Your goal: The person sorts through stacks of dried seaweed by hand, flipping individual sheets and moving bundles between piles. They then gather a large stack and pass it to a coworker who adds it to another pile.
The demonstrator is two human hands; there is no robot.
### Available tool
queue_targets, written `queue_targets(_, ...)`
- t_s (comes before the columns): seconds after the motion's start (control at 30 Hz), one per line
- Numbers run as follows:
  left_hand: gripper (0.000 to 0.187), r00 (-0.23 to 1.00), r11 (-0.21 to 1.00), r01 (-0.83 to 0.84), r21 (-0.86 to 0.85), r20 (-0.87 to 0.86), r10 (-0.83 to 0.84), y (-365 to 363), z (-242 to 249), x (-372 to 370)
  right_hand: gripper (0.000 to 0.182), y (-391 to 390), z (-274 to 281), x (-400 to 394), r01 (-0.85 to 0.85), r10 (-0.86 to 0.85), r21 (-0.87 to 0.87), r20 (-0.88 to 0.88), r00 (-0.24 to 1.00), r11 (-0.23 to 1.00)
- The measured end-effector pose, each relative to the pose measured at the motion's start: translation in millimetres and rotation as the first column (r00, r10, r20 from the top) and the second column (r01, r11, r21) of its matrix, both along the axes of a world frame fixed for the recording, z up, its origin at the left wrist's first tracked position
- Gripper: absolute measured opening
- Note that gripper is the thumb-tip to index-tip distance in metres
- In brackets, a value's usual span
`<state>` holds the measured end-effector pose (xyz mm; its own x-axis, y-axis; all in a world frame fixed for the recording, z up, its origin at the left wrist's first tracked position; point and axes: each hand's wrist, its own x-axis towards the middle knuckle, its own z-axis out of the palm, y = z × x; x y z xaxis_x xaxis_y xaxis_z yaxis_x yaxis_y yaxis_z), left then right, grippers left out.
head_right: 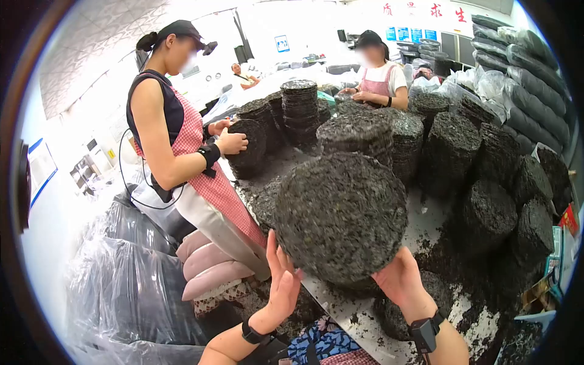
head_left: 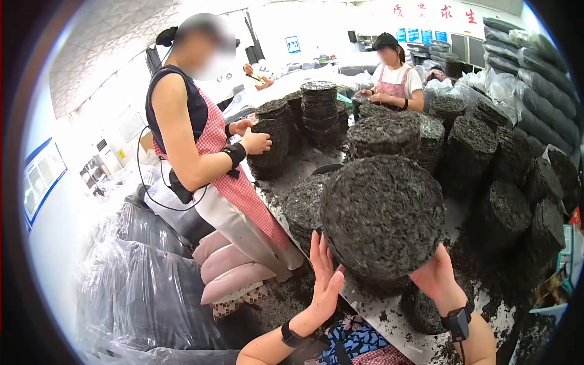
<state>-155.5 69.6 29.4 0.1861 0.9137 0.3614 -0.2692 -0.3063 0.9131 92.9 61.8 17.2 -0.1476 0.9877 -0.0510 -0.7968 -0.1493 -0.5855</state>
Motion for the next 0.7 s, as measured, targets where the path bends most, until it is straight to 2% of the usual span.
queue_targets(0.03,0.093,1.0,0.998,-0.027,0.056,-0.005,0.028,4,1,2,0.051,2,8,-8,0.002,-0.002,0.034,-0.007,1.0,0.999)
queue_targets(0.07,0.097,0.999,0.998,-0.049,0.05,0.003,0.049,8,-1,2,0.04,2,12,-12,0.011,-0.011,0.014,-0.029,1.0,1.0)
queue_targets(0.17,0.103,0.956,0.942,-0.184,0.281,-0.17,0.238,12,2,17,0.031,2,-10,-7,0.086,-0.078,-0.156,0.057,0.995,0.984)
queue_targets(0.2,0.093,0.926,0.893,-0.225,0.39,-0.2,0.321,14,-2,20,0.029,-1,-13,-7,0.105,-0.092,-0.178,0.078,0.993,0.979)
queue_targets(0.27,0.078,0.81,0.847,-0.175,0.502,-0.415,0.414,17,-10,14,0.025,-6,-16,-5,0.135,-0.11,-0.217,0.123,0.986,0.967)
queue_targets(0.3,0.071,0.729,0.828,-0.137,0.543,-0.511,0.456,16,-13,12,0.025,-8,-24,0,0.153,-0.121,-0.213,0.155,0.98,0.965)
queue_targets(0.33,0.055,0.75,0.854,-0.179,0.488,-0.493,0.44,13,-11,13,0.025,-11,-34,6,0.175,-0.137,-0.212,0.184,0.973,0.961)
queue_targets(0.4,0.057,0.692,0.824,-0.162,0.542,-0.533,0.487,9,-7,10,0.025,-20,-33,8,0.279,-0.222,-0.213,0.259,0.94,0.936)
queue_targets(0.47,0.059,0.645,0.794,-0.139,0.591,-0.554,0.525,5,-1,8,0.024,-31,-5,-5,0.42,-0.335,-0.205,0.348,0.876,0.884)
queue_targets(0.57,0.059,0.515,0.771,-0.097,0.629,-0.632,0.58,-1,14,7,0.021,-45,15,-11,0.586,-0.542,0.087,0.51,0.668,0.805)
queue_targets(0.6,0.059,0.501,0.76,-0.095,0.643,-0.629,0.595,-4,19,8,0.019,-49,18,-8,0.572,-0.568,0.198,0.571,0.593,0.796)
queue_targets(0.7,0.057,0.499,0.736,-0.079,0.672,-0.613,0.613,-8,28,9,0.026,-67,20,4,0.339,-0.595,0.492,0.608,0.526,0.802)
